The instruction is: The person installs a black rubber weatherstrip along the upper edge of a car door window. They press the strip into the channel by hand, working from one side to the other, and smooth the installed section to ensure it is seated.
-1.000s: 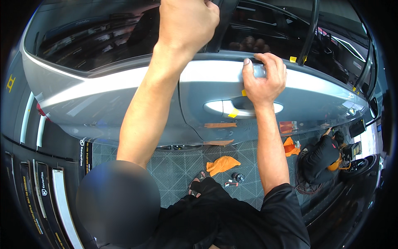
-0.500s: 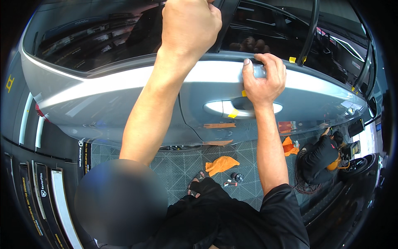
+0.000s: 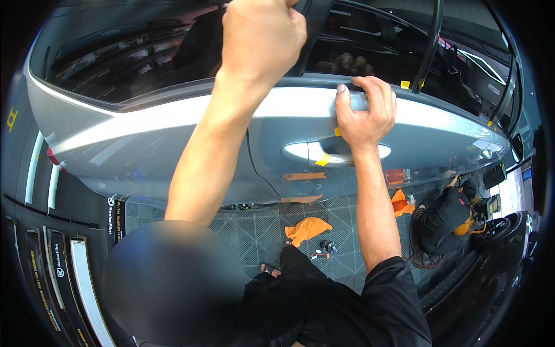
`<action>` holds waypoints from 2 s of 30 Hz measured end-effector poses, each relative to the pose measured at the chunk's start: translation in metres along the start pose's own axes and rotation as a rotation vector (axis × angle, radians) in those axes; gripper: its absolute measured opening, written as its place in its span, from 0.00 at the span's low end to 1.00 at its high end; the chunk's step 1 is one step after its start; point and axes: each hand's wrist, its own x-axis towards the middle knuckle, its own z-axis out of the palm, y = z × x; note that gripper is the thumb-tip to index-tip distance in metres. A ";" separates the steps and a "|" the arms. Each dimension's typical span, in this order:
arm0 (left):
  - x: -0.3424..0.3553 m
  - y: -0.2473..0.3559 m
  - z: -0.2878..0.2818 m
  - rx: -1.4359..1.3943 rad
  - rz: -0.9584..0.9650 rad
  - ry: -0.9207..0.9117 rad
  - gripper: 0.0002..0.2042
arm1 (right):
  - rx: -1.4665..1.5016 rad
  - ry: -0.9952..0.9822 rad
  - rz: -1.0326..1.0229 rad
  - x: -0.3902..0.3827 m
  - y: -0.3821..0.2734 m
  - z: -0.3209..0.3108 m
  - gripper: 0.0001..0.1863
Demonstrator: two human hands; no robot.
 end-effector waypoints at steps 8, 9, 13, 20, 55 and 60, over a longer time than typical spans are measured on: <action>-0.001 0.001 0.001 -0.061 -0.020 0.016 0.06 | 0.000 -0.008 -0.007 0.002 -0.001 -0.001 0.14; -0.001 0.001 0.002 -0.046 0.002 0.029 0.06 | 0.003 -0.008 -0.008 0.001 -0.002 -0.002 0.14; 0.000 0.000 0.000 -0.019 -0.016 0.060 0.05 | 0.013 -0.024 0.012 0.001 -0.003 -0.002 0.14; 0.004 0.001 0.000 -0.030 0.036 0.074 0.05 | 0.012 -0.056 0.006 0.001 -0.002 -0.004 0.15; 0.020 0.008 -0.007 -0.087 -0.144 0.011 0.07 | 0.025 -0.035 0.007 0.001 -0.002 -0.004 0.14; 0.020 0.007 -0.006 -0.010 0.055 -0.027 0.06 | 0.016 -0.045 0.004 0.001 -0.002 -0.004 0.14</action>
